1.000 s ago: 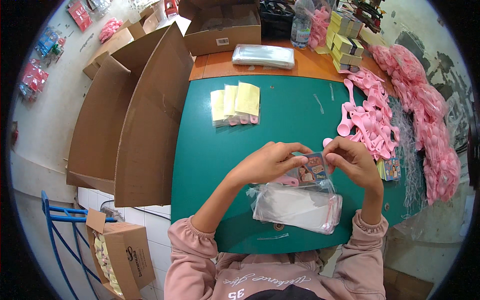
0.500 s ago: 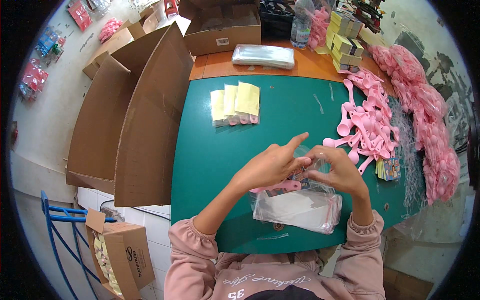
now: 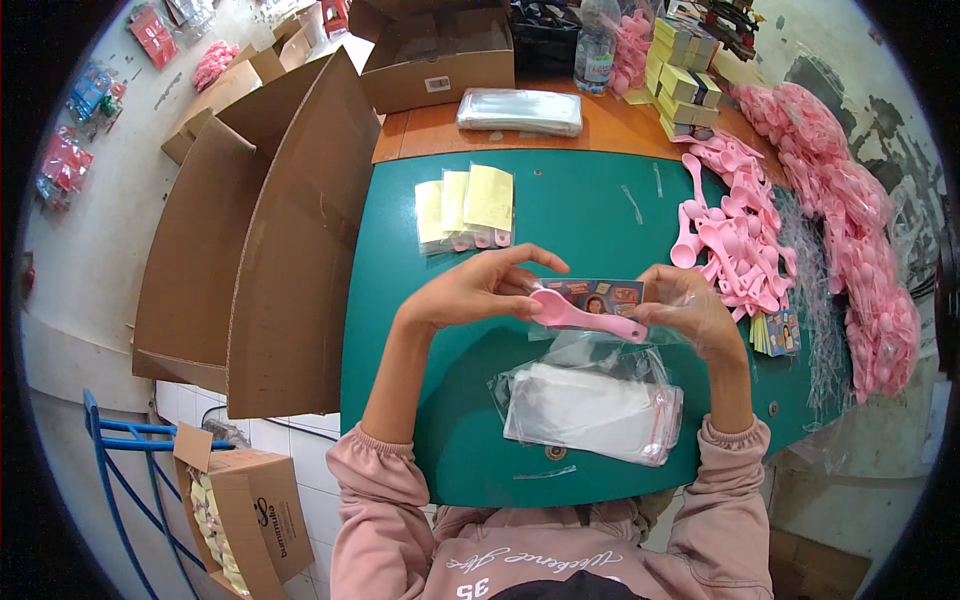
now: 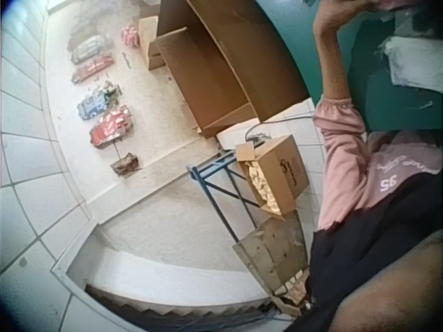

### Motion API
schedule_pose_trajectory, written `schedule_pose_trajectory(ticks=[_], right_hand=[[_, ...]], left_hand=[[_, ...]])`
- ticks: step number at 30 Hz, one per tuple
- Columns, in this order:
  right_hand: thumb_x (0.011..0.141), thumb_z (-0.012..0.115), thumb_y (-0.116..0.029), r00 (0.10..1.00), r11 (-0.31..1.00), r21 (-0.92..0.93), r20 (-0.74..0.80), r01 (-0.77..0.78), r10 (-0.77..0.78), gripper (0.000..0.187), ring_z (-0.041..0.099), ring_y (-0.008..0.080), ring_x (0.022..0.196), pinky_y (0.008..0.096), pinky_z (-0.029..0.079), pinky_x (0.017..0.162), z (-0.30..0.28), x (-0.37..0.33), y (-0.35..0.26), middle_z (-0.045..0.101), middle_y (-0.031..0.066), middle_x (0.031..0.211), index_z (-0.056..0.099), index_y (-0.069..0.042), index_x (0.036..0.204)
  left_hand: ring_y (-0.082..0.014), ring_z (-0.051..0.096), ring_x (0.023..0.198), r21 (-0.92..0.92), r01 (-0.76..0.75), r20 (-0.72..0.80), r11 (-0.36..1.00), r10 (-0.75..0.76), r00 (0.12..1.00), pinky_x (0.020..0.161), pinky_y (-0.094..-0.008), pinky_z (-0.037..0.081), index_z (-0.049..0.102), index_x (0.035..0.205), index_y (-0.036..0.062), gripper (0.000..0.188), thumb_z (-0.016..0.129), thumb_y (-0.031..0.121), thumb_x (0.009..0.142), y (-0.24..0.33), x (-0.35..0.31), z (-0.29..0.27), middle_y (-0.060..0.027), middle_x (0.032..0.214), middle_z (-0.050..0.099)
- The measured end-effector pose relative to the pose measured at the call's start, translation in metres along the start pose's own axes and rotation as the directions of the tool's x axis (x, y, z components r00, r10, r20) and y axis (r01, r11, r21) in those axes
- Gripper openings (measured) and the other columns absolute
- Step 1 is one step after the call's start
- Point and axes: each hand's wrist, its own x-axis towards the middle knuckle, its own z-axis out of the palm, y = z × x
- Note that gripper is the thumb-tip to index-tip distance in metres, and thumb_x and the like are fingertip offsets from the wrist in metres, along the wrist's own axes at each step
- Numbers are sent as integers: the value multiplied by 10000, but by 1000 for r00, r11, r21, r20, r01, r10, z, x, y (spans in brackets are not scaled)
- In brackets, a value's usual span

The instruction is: The person repeatedly picks up pink plastic spoons and small printed cards, places them into clear plastic bags, and seals each bag. The sealed packages are stacked on the green table. The person handles the items one at a time throughout the clip.

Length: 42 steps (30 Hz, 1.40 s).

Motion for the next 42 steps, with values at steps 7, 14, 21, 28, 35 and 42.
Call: schedule_pose_trajectory(ticks=[7, 14, 21, 28, 35, 42], right_hand=[[764, 637, -90, 994, 994, 9, 21, 109, -109, 158, 561, 94, 651, 225, 442, 595, -13, 13, 15, 609, 51, 734, 600, 25, 865], [735, 660, -128, 893, 781, -549, -131, 297, -431, 262, 603, 156, 752, 284, 469, 682, 18, 32, 4, 618, 83, 865, 596, -17, 963], [721, 652, -120, 918, 710, -621, 42, 334, -395, 247, 568, 281, 845, 344, 453, 744, 36, 28, 20, 565, 130, 889, 579, -21, 935], [702, 645, -96, 931, 736, -595, 62, 323, -359, 192, 525, 299, 850, 378, 439, 723, 58, 32, 30, 506, 126, 876, 536, -24, 842], [709, 616, -95, 902, 596, -718, 106, 360, -418, 130, 510, 279, 824, 374, 396, 726, 66, 27, 28, 506, 97, 823, 528, -46, 790], [756, 607, -124, 886, 791, -448, 394, 417, -244, 132, 514, 183, 735, 302, 406, 664, 48, 25, 17, 512, 64, 766, 513, -32, 767]], left_hand=[[-141, 591, 882, -70, 15, -42, 997, -18, 999, 724, -262, 511, 428, 1224, 46, 441, 603, 151, 834, -5, 3, 4, -87, 925, 595], [-230, 603, 921, -544, 64, -279, 837, -252, 927, 748, -285, 511, 135, 1363, 68, 568, 447, 255, 927, -31, 23, 33, -177, 1022, 575], [-254, 594, 962, -385, 91, -247, 918, -198, 949, 814, -320, 505, 60, 1377, 65, 576, 418, 149, 933, -44, 14, 37, -218, 1059, 561], [-236, 588, 966, -467, 165, -189, 869, -280, 941, 854, -356, 492, 120, 1395, 113, 528, 375, 235, 950, -31, 9, 41, -175, 1062, 566], [-195, 567, 991, -567, 93, -235, 818, -268, 934, 882, -337, 466, 138, 1399, 119, 517, 367, 230, 949, -38, 8, 50, -129, 1053, 568], [-159, 599, 855, -475, 69, -381, 877, -276, 882, 820, -278, 498, 330, 1264, 69, 348, 329, 73, 917, -35, 11, 52, -95, 934, 579]])
